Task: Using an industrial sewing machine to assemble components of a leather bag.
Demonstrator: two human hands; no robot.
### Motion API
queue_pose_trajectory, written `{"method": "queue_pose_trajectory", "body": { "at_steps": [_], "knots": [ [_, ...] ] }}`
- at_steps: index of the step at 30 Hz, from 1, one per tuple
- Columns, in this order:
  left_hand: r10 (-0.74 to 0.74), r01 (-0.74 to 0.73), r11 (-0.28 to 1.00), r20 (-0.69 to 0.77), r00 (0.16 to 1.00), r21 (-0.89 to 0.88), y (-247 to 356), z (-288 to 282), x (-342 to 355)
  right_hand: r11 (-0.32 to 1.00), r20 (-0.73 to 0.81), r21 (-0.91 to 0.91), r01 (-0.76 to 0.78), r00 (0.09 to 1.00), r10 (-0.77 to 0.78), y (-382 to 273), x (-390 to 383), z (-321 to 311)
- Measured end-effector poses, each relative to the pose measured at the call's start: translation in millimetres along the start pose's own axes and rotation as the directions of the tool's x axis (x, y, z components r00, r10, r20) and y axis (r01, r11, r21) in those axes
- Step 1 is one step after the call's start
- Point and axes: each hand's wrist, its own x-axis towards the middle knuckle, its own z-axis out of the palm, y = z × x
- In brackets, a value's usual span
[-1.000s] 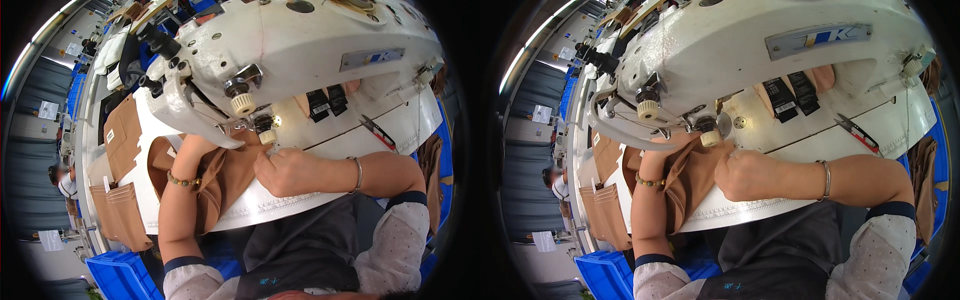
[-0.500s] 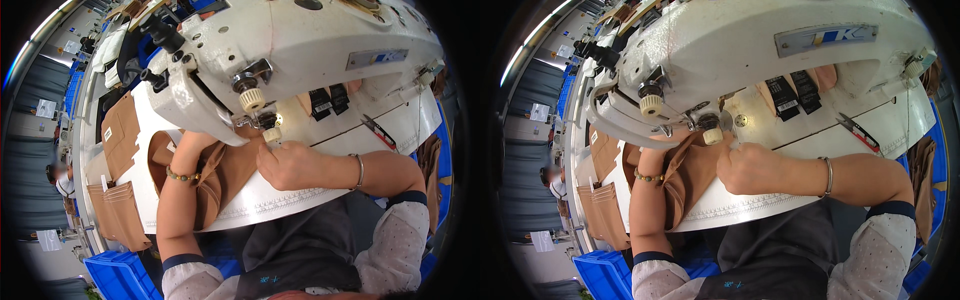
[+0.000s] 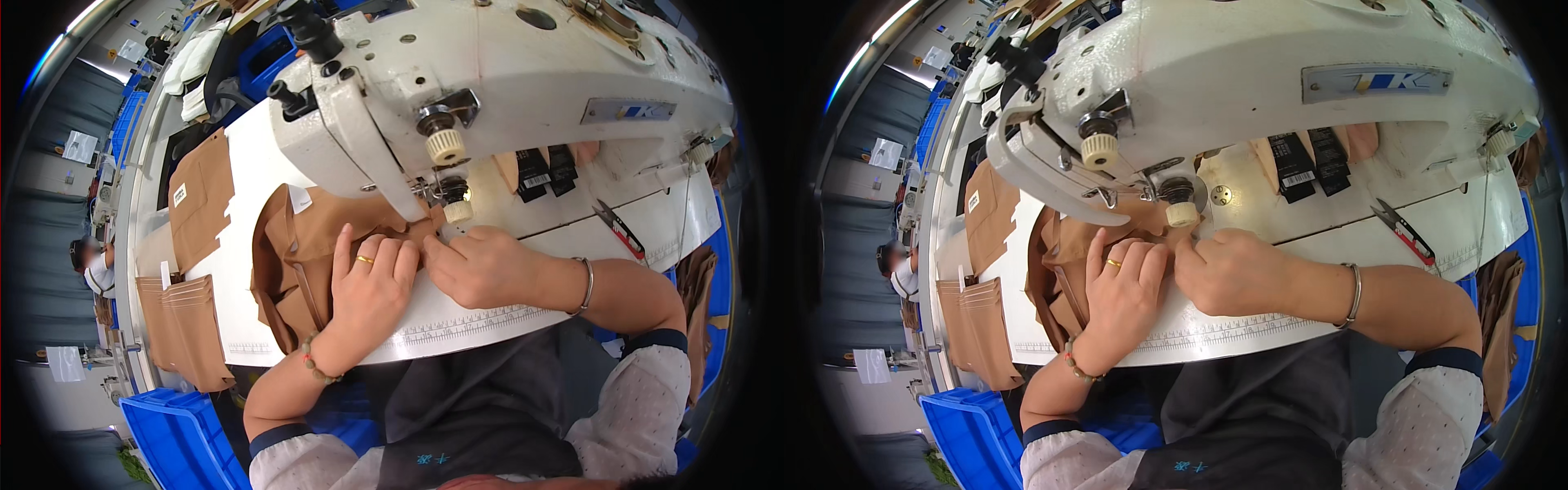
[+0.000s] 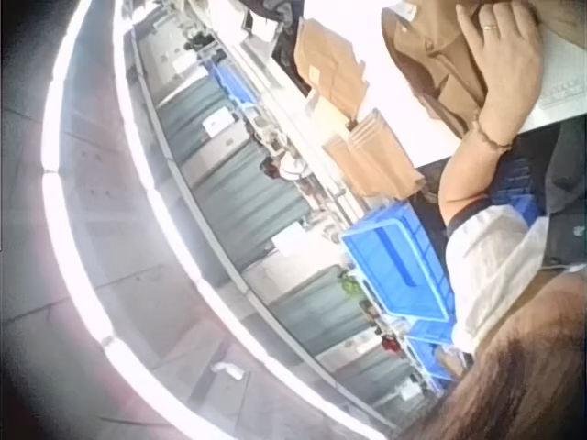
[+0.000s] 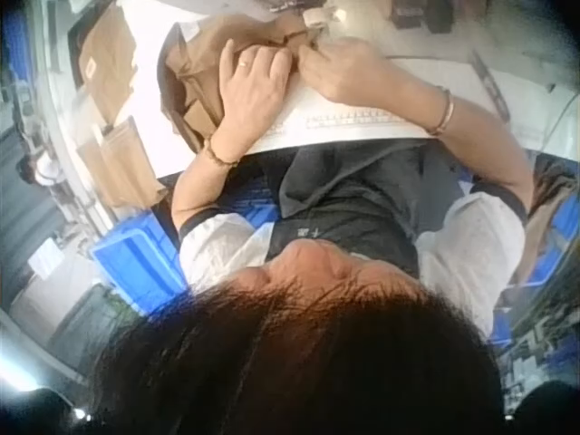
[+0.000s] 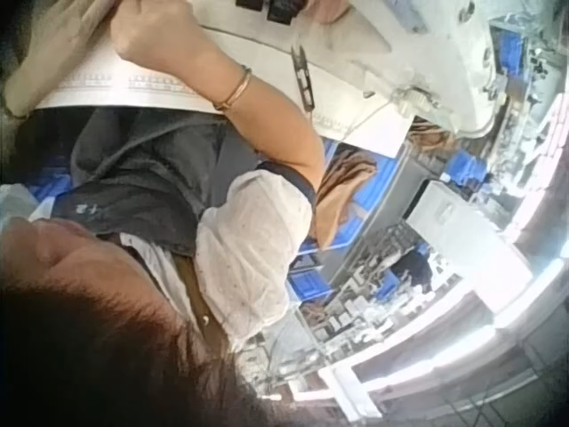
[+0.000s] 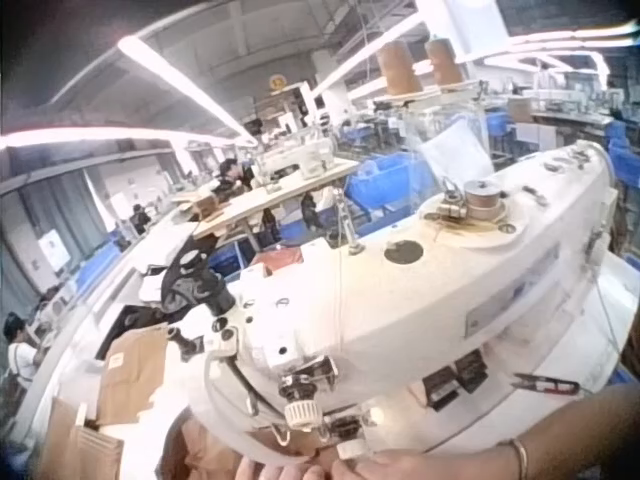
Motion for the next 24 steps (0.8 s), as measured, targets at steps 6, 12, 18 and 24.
{"method": "queue_pose_trajectory", "body": {
  "at_steps": [6,12,18,24],
  "knots": [
    [0.166,-0.167,0.981,-0.020,0.986,-0.099,-17.3,7.4,-1.7,1.000,0.049,-0.003,0.015,0.999,-0.015,-0.1,-4.6,1.4],
    [0.034,-0.022,0.973,0.050,0.998,-0.231,-15.2,7.6,-3.5,1.000,0.162,0.030,0.002,0.987,-0.007,1.7,-4.2,-7.4],
    [0.115,-0.114,0.983,-0.002,0.993,-0.144,-15.9,10.2,-1.7,1.000,0.173,0.026,-0.004,0.985,-0.001,4.8,-6.4,-4.6],
    [0.124,-0.124,0.989,-0.006,0.992,-0.077,-24.4,16.9,9.2,0.998,0.116,0.005,-0.060,0.992,0.059,15.9,-2.4,7.8]
  ]
}}
